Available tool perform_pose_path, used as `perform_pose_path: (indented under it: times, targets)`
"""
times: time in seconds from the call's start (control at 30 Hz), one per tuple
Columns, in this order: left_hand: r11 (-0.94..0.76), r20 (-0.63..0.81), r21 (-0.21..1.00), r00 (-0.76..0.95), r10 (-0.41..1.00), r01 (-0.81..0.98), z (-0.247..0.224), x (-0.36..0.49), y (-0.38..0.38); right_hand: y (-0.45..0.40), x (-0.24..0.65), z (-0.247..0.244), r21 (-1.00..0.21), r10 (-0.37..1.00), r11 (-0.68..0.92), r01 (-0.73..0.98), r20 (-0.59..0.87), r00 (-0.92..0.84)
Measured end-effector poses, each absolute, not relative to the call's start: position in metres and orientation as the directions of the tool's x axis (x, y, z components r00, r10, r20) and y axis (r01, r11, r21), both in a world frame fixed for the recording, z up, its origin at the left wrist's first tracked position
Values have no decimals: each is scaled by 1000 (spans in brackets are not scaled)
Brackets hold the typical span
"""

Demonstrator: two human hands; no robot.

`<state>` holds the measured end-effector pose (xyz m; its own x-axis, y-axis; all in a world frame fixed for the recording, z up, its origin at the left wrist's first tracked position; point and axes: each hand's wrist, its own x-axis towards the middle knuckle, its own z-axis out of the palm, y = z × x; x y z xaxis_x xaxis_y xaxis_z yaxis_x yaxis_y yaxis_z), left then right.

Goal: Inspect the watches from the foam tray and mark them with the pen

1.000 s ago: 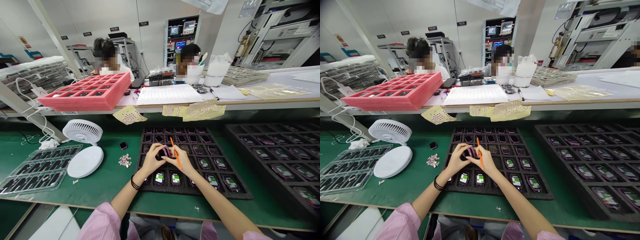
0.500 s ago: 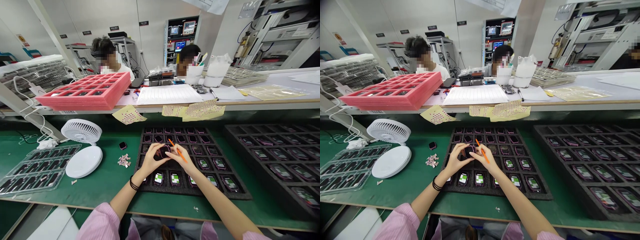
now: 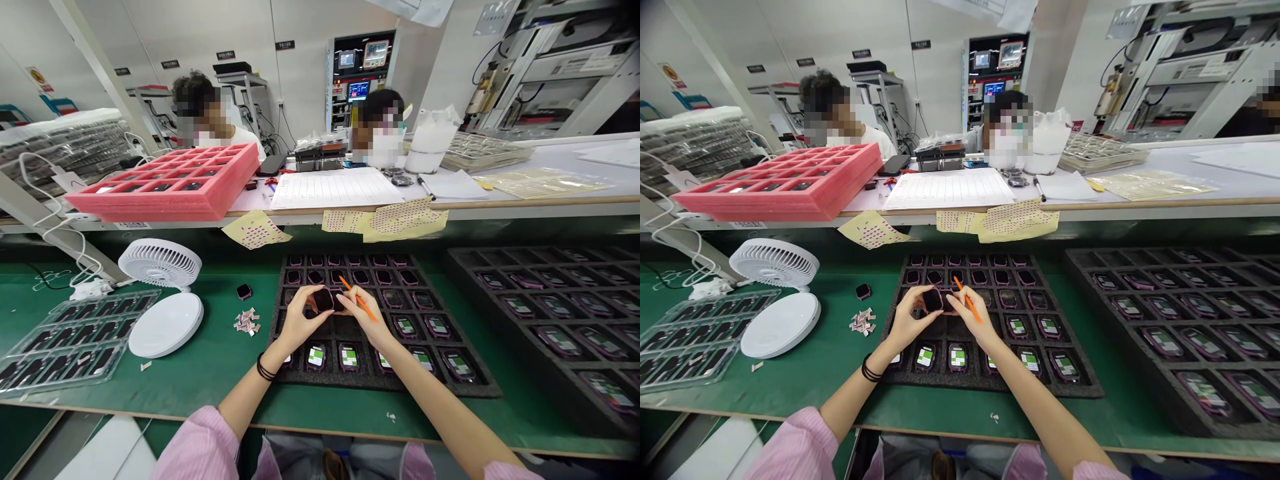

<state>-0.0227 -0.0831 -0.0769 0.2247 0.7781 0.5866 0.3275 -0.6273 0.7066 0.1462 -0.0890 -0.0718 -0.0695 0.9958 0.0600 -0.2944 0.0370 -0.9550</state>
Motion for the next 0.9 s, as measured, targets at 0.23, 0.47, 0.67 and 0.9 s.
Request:
perform_pose_path:
  times: [0.23, 0.47, 0.67, 0.9]
  targets:
    - [-628, 582, 697, 238, 777, 347, -79, -22, -82, -89, 147, -75, -981, 991, 98, -168, 112, -77]
    - [-579, 481, 700, 323, 815, 417, -68, -53, -76, -85, 145, -90, -918, 943, 332, 216, 329, -54]
    - [-544, 265, 587, 493, 829, 600, -70, -100, -93, -94, 124, -88, -867, 926, 371, 333, 321, -196]
    - [-586, 218, 441, 552, 805, 680, -74, -107, -101, -101, 128, -73, -707, 909, 413, 573, 359, -213]
